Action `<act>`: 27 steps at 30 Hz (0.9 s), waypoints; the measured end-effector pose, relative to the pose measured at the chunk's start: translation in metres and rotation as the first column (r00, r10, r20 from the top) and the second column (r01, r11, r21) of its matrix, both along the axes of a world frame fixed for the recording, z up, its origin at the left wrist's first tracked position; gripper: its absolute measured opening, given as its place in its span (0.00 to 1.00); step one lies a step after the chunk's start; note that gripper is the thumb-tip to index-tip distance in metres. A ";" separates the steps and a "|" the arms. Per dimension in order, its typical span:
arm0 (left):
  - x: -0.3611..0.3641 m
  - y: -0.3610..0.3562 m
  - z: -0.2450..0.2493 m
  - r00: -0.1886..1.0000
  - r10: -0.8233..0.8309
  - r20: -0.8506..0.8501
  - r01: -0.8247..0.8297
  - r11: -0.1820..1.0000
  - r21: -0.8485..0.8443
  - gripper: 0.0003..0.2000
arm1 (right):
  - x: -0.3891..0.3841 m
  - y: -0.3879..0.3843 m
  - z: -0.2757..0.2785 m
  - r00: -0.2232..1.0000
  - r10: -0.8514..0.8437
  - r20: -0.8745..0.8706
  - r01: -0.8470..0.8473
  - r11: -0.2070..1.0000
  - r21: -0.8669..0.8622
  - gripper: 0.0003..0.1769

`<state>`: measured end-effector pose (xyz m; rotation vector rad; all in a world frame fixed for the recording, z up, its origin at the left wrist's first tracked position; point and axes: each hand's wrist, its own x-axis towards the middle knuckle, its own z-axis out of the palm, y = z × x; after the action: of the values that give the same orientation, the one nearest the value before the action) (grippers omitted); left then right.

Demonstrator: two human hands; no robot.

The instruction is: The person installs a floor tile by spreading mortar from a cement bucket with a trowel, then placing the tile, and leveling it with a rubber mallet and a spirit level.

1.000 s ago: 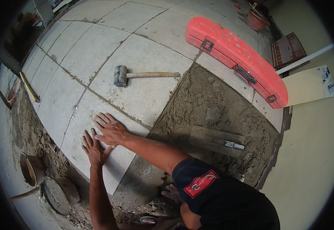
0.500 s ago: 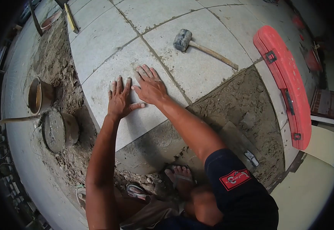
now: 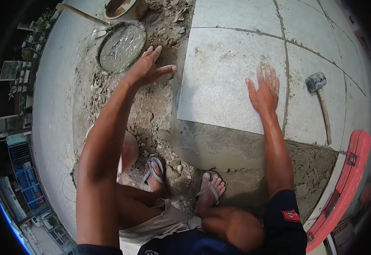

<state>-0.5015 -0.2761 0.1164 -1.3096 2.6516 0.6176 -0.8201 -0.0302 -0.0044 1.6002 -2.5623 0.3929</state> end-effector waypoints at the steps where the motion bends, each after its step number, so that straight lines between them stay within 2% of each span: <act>1: 0.017 -0.005 -0.001 0.999 0.011 0.038 -0.010 1.000 -0.021 0.58 | 0.000 0.001 0.001 1.000 -0.013 -0.007 0.013 1.000 0.017 0.38; 2: 0.032 -0.004 0.006 0.998 0.040 0.041 -0.039 0.999 -0.031 0.58 | 0.000 0.001 0.002 0.999 -0.029 -0.017 0.030 0.999 0.032 0.38; 5: 0.064 -0.002 0.027 0.963 -0.039 0.267 0.045 0.999 -0.017 0.55 | 0.000 0.001 0.000 0.999 -0.026 -0.032 0.028 0.999 0.047 0.38; 8: 0.087 0.014 0.044 0.966 -0.019 0.258 0.008 0.999 0.044 0.52 | 0.001 0.001 0.002 0.999 -0.021 -0.037 0.023 0.997 0.067 0.38; 10: 0.098 0.046 0.058 0.981 -0.013 0.194 0.000 0.998 0.065 0.49 | 0.005 -0.003 0.006 0.999 -0.009 -0.039 0.011 0.998 0.066 0.38; 13: 0.119 0.111 0.083 0.981 -0.145 0.127 0.111 0.962 0.248 0.49 | 0.007 -0.002 0.007 0.998 0.004 -0.056 0.000 0.997 0.071 0.38; 16: 0.137 0.188 0.113 0.928 -0.372 0.013 0.329 0.836 0.439 0.49 | 0.005 -0.001 0.004 0.997 0.004 -0.083 0.002 0.998 0.069 0.35; 18: 0.150 0.234 0.116 0.904 -0.424 -0.053 0.384 0.753 0.534 0.49 | -0.002 0.000 -0.003 0.994 0.073 -0.078 -0.073 0.997 0.002 0.35; 20: 0.155 0.256 0.118 0.915 -0.386 -0.117 0.365 0.668 0.648 0.48 | 0.001 0.000 0.000 0.993 0.091 -0.069 -0.093 0.995 -0.024 0.34; 21: 0.159 0.263 0.116 0.937 -0.337 -0.093 0.314 0.695 0.646 0.48 | 0.001 0.000 -0.001 0.993 0.092 -0.072 -0.095 0.995 -0.038 0.33; 23: 0.164 0.272 0.105 0.920 -0.364 -0.144 0.386 0.778 0.496 0.42 | -0.009 0.000 -0.010 0.989 0.117 -0.087 -0.121 0.992 -0.045 0.33; 24: 0.167 0.279 0.092 0.933 -0.333 -0.137 0.356 0.796 0.490 0.42 | -0.015 -0.001 -0.014 0.989 0.110 -0.098 -0.114 0.993 -0.033 0.34; 25: 0.170 0.289 0.076 0.945 -0.319 -0.074 0.327 0.900 0.287 0.38 | -0.017 -0.001 -0.018 0.988 0.108 -0.111 -0.111 0.994 -0.017 0.34; 26: 0.173 0.293 0.068 0.958 -0.286 -0.004 0.286 0.956 0.071 0.35 | -0.018 -0.001 -0.016 0.990 0.097 -0.105 -0.099 0.995 -0.013 0.34; 27: 0.179 0.289 0.068 0.959 -0.284 -0.003 0.284 0.957 0.056 0.29 | -0.017 -0.002 -0.017 0.992 0.082 -0.095 -0.084 0.996 -0.014 0.34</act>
<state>-0.3227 0.0129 0.1840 -0.8890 2.7232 0.6385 -0.8376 -0.0322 -0.0219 1.6808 -2.4236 0.3382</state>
